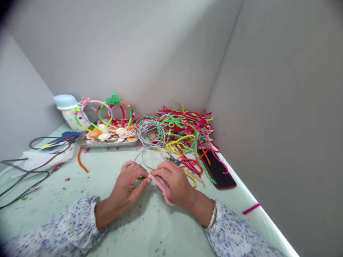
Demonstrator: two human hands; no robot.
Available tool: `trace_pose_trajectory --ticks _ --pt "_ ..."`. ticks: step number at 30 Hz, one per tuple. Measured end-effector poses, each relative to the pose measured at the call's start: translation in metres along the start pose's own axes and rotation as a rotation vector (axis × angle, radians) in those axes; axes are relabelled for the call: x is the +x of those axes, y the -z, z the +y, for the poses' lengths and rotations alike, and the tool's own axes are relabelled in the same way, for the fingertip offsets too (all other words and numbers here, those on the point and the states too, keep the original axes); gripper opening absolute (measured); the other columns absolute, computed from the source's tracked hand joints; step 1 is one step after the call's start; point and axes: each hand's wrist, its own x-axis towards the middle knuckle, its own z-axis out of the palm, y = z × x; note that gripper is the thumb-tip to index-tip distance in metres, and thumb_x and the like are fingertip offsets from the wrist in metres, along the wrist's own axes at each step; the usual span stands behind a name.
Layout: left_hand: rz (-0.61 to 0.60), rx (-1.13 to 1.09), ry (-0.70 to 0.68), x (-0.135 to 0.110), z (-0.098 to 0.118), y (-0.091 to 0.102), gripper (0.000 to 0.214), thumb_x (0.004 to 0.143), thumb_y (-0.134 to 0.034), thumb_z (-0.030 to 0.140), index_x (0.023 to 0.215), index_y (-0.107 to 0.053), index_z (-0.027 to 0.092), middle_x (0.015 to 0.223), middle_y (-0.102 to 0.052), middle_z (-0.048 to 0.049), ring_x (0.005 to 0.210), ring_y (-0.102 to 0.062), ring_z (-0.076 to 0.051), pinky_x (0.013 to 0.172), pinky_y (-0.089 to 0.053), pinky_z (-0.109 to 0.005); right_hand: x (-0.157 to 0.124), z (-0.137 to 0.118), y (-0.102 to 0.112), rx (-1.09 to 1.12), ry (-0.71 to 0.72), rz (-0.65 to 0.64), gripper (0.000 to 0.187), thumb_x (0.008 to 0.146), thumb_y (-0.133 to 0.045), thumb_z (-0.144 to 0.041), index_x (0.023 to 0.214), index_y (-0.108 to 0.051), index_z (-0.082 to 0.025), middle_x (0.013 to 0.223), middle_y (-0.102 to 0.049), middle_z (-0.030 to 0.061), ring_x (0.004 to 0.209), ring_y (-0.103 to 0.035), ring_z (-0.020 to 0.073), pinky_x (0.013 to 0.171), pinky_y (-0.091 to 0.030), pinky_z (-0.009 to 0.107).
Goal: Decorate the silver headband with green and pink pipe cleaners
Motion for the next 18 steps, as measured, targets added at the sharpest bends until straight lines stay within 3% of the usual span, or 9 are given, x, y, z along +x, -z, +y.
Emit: trace_pose_trajectory --ticks 18 --pt "0.02 -0.008 0.01 0.0014 -0.0001 -0.0014 0.011 0.09 -0.052 0.022 0.081 -0.059 0.021 0.075 -0.063 -0.0014 0.076 -0.055 -0.019 0.081 -0.038 -0.038 0.0014 -0.0011 -0.0009 0.0 -0.036 0.056 0.015 0.092 -0.053 -0.019 0.097 -0.066 -0.02 0.09 -0.062 0.0072 0.083 -0.06 0.0191 0.072 -0.051 0.033"
